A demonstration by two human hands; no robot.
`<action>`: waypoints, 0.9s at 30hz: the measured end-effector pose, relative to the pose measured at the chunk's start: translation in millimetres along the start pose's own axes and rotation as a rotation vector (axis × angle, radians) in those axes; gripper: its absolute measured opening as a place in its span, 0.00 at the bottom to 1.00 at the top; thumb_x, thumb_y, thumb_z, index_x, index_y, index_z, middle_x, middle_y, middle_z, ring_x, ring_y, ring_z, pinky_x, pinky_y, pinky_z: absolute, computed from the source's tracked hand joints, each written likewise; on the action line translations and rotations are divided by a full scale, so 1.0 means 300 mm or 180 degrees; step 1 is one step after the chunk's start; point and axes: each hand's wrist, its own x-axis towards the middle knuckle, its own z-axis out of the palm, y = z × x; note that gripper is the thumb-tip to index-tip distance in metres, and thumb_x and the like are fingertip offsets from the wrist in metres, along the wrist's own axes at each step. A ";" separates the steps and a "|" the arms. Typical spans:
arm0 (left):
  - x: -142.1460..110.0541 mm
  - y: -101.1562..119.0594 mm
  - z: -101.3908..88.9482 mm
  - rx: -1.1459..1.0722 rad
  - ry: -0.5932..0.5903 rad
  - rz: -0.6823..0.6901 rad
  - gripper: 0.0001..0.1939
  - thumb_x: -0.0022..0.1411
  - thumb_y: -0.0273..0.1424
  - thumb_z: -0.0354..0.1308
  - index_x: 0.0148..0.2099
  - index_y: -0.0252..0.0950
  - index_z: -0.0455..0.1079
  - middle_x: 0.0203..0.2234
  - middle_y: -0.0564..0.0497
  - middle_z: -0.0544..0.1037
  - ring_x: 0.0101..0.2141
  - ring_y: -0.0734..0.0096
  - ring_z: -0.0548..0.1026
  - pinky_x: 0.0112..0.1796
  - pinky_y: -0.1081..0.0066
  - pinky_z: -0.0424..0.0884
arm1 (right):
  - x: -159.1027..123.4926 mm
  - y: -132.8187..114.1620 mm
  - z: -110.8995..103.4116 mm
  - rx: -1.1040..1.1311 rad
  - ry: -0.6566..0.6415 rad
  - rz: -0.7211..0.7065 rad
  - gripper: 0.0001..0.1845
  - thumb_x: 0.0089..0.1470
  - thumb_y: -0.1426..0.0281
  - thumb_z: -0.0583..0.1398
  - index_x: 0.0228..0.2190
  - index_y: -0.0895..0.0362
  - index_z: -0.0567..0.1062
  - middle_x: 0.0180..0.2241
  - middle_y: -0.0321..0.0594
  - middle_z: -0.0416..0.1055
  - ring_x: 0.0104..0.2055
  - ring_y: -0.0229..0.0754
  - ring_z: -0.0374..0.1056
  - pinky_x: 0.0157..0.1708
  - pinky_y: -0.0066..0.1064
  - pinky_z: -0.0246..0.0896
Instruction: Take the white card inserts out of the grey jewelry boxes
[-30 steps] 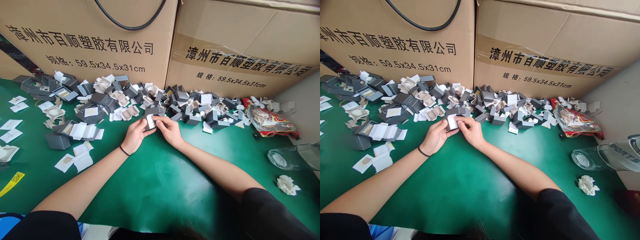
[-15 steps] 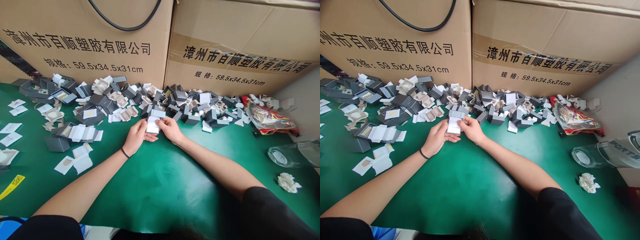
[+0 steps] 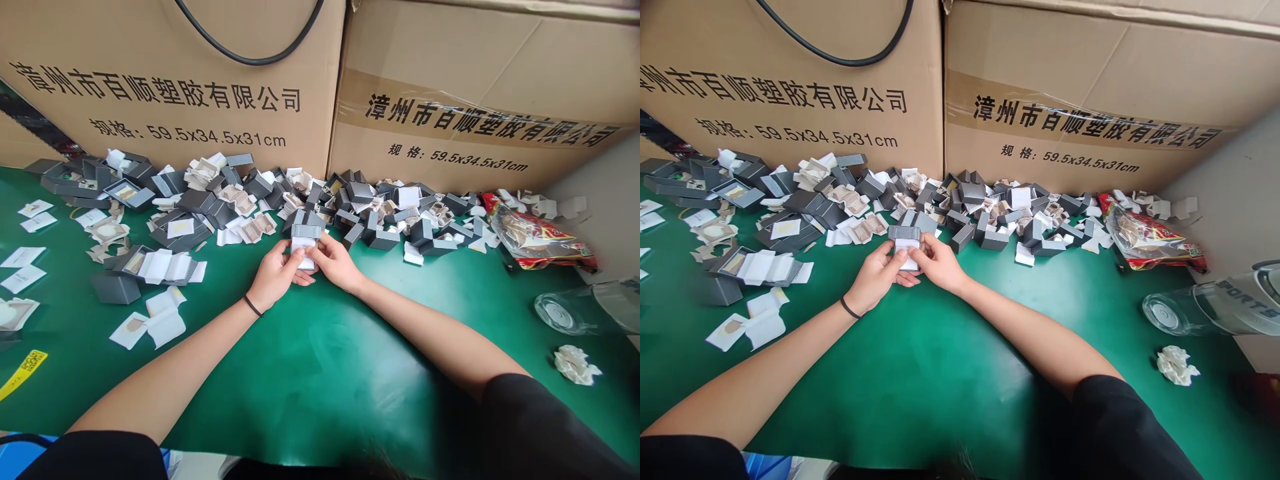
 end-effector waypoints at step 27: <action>-0.004 -0.016 -0.005 0.1014 0.0304 0.0758 0.14 0.59 0.41 0.52 0.41 0.35 0.65 0.33 0.49 0.77 0.35 0.67 0.76 0.32 0.73 0.71 | -0.029 -0.036 -0.004 -0.1857 0.0565 -0.0992 0.08 0.56 0.66 0.53 0.29 0.57 0.67 0.22 0.34 0.62 0.24 0.34 0.56 0.25 0.26 0.52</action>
